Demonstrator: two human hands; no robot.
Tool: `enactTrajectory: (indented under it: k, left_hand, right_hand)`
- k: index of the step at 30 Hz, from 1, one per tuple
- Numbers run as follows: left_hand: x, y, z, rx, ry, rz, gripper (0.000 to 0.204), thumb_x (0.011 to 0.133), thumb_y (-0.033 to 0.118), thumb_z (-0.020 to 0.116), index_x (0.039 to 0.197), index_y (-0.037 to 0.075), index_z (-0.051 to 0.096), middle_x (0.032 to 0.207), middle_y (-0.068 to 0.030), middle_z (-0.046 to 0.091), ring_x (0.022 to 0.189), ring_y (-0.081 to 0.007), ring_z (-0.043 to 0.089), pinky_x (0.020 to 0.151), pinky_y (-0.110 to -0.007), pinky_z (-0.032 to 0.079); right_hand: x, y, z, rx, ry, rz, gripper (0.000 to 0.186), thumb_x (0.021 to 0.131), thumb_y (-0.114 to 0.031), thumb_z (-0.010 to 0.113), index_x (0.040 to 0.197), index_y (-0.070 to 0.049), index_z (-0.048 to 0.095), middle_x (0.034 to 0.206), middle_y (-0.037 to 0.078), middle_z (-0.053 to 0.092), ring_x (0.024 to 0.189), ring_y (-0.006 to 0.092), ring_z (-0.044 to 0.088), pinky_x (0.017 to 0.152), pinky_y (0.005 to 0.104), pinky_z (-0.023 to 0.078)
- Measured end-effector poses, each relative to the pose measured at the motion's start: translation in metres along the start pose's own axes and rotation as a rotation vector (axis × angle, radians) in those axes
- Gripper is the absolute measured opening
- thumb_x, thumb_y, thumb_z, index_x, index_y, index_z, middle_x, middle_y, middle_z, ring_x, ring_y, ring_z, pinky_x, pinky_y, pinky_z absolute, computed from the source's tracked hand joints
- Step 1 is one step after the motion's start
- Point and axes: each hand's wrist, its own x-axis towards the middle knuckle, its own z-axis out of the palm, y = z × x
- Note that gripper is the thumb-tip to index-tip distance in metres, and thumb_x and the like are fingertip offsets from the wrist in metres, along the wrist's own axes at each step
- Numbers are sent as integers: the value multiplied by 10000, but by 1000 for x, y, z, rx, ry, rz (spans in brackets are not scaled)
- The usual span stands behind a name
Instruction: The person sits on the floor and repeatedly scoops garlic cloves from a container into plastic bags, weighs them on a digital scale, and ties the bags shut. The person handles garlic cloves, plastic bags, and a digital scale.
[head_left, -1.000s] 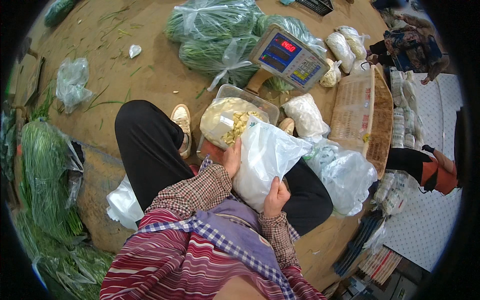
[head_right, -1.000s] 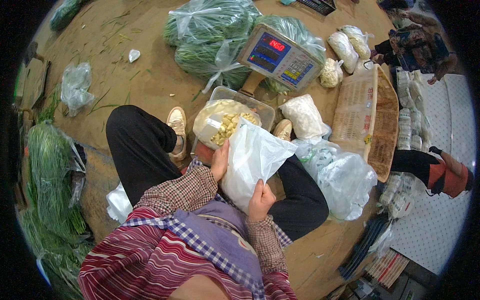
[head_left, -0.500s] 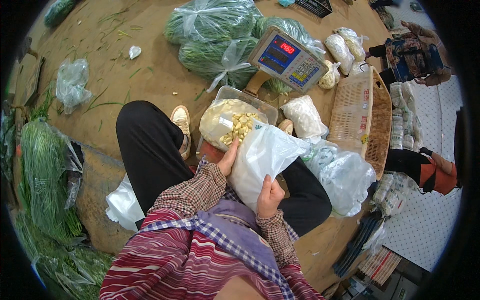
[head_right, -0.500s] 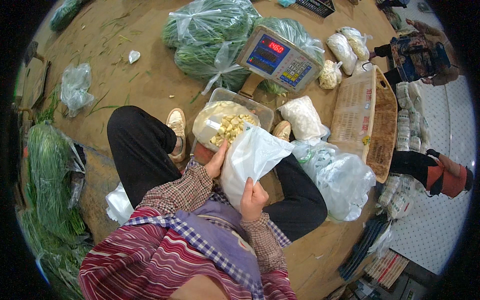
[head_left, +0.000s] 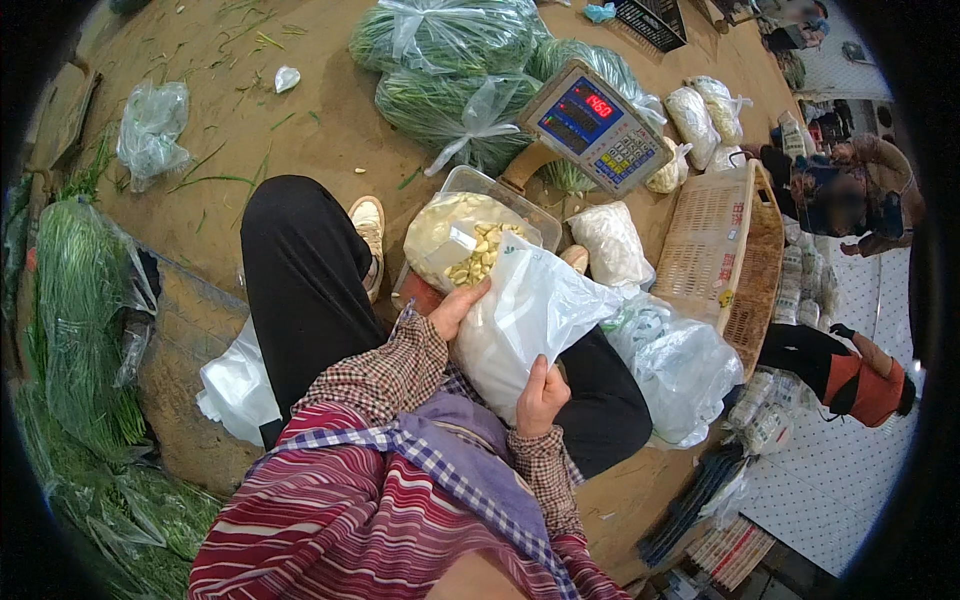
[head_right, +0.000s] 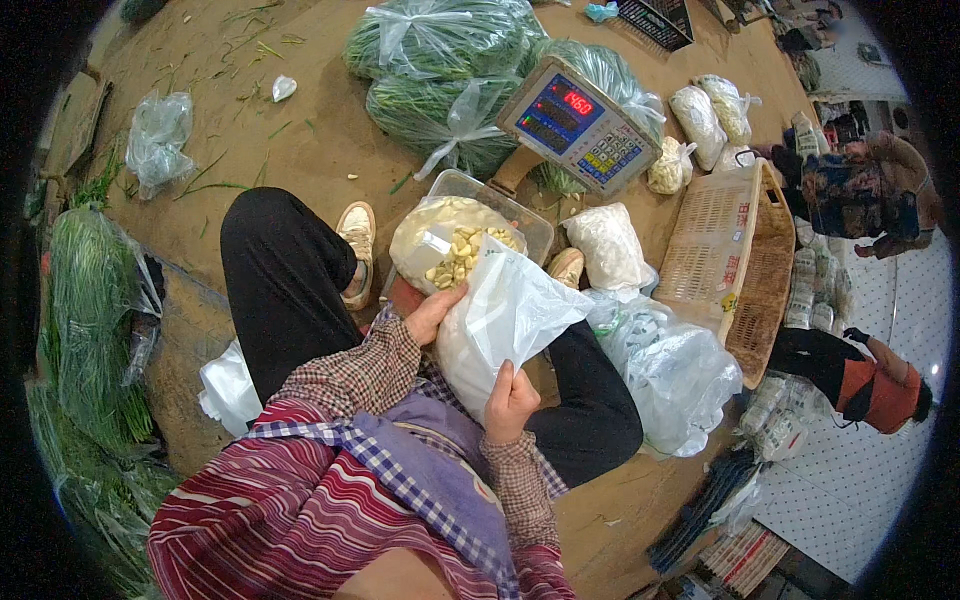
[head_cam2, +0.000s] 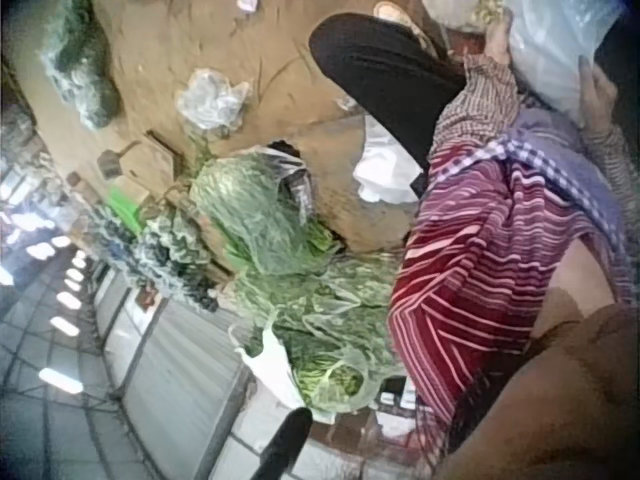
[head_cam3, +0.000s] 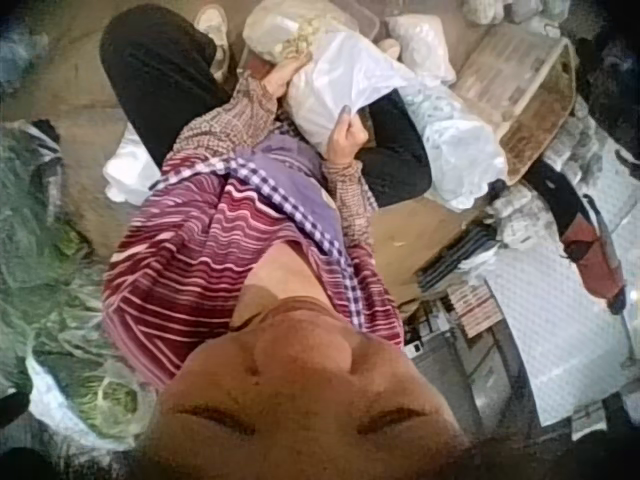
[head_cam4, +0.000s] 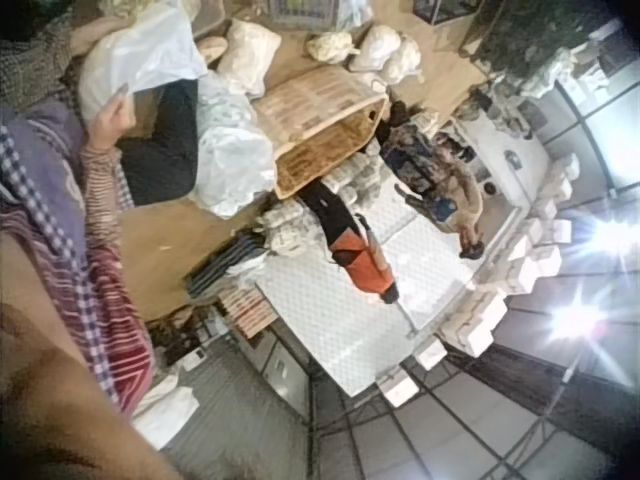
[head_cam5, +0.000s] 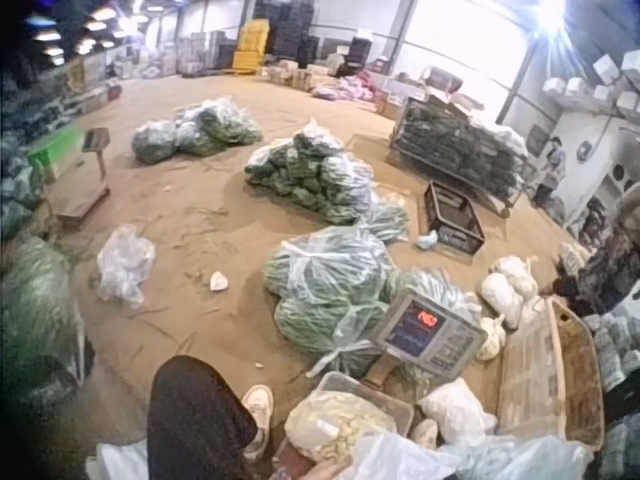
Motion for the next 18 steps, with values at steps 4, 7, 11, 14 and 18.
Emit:
enactTrajectory:
  k: [4, 7, 11, 14, 18]
  left_hand:
    - [0, -3, 4, 25, -30, 55, 422, 824, 329, 492, 1080, -6, 477, 1019, -79, 552, 914, -168, 535, 793, -282, 424]
    - [4, -6, -1, 55, 27, 36, 426, 824, 328, 493, 1086, -7, 471, 1031, -87, 546, 911, -175, 536, 783, -283, 430]
    - [5, -6, -2, 29, 58, 32, 432, 827, 348, 480, 1091, 6, 472, 1038, -86, 543, 911, -171, 535, 785, -280, 428]
    - [5, -6, -1, 2, 34, 54, 451, 832, 367, 463, 1103, 7, 461, 1053, -83, 536, 932, -166, 523, 803, -279, 417]
    - [2, -4, 2, 48, 17, 25, 477, 836, 382, 446, 1131, 8, 435, 1095, -82, 512, 981, -162, 495, 833, -278, 397]
  right_hand:
    - [4, -2, -2, 2, 19, 42, 296, 848, -99, 444, 577, 20, 424, 504, -34, 345, 483, 42, 280, 416, 227, 221]
    - [2, 1, -2, -1, -8, 18, 289, 849, -96, 441, 585, 20, 428, 509, -33, 346, 487, 41, 280, 419, 224, 222]
    - [3, 0, -1, -5, -13, 5, 286, 848, -92, 445, 585, 20, 427, 510, -39, 341, 487, 38, 272, 419, 219, 221]
    - [6, -1, -1, 3, 1, 23, 289, 845, -85, 448, 576, 16, 417, 507, -41, 337, 483, 38, 268, 416, 221, 217]
    - [5, 0, -3, -1, -17, 24, 276, 841, -81, 450, 586, 22, 431, 499, -36, 340, 478, 38, 276, 412, 224, 221]
